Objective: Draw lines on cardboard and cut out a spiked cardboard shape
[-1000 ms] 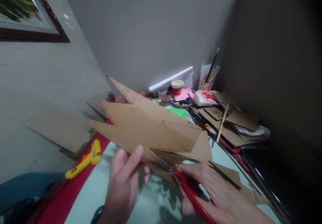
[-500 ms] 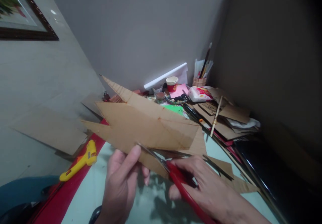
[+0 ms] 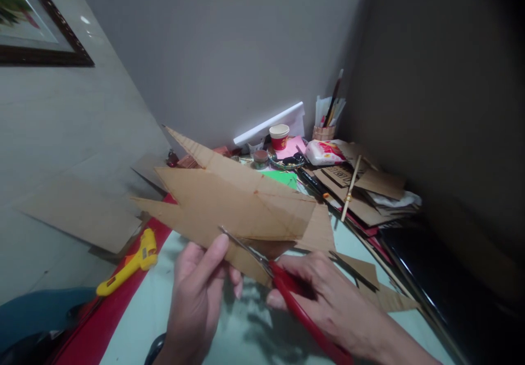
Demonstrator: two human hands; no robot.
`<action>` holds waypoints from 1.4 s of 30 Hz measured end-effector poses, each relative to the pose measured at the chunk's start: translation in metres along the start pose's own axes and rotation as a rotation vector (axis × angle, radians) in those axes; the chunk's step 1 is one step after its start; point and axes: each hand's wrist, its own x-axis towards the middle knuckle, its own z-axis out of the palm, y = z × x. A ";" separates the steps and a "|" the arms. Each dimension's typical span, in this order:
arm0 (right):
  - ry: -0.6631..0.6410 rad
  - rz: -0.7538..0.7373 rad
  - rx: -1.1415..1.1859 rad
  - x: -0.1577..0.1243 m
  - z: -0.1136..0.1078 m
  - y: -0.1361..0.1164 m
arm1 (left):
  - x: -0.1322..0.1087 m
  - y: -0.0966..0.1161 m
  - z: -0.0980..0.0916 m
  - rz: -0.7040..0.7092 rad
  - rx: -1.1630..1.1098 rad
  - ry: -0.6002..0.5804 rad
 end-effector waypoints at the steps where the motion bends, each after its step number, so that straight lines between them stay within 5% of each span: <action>1: -0.003 0.008 -0.001 0.000 0.000 -0.001 | 0.000 0.000 0.000 -0.002 0.006 -0.009; 10: -0.019 -0.015 -0.015 0.005 0.001 -0.003 | 0.002 0.000 0.001 0.025 -0.043 -0.009; 16: 0.138 -0.073 -0.171 0.004 0.007 0.005 | 0.017 0.009 -0.003 0.165 -0.160 0.108; 21: 0.135 -0.051 -0.141 0.009 0.002 0.016 | 0.029 0.011 -0.009 0.212 -0.211 0.165; 26: 0.395 -0.080 0.221 0.018 -0.002 0.032 | 0.028 0.005 -0.009 0.118 -0.156 0.073; 33: 0.487 -0.130 0.374 0.019 0.003 0.023 | 0.018 -0.007 -0.001 -0.081 -0.042 -0.133; 42: 0.401 -0.225 0.407 0.016 0.021 0.033 | 0.020 -0.008 -0.003 -0.012 -0.119 0.008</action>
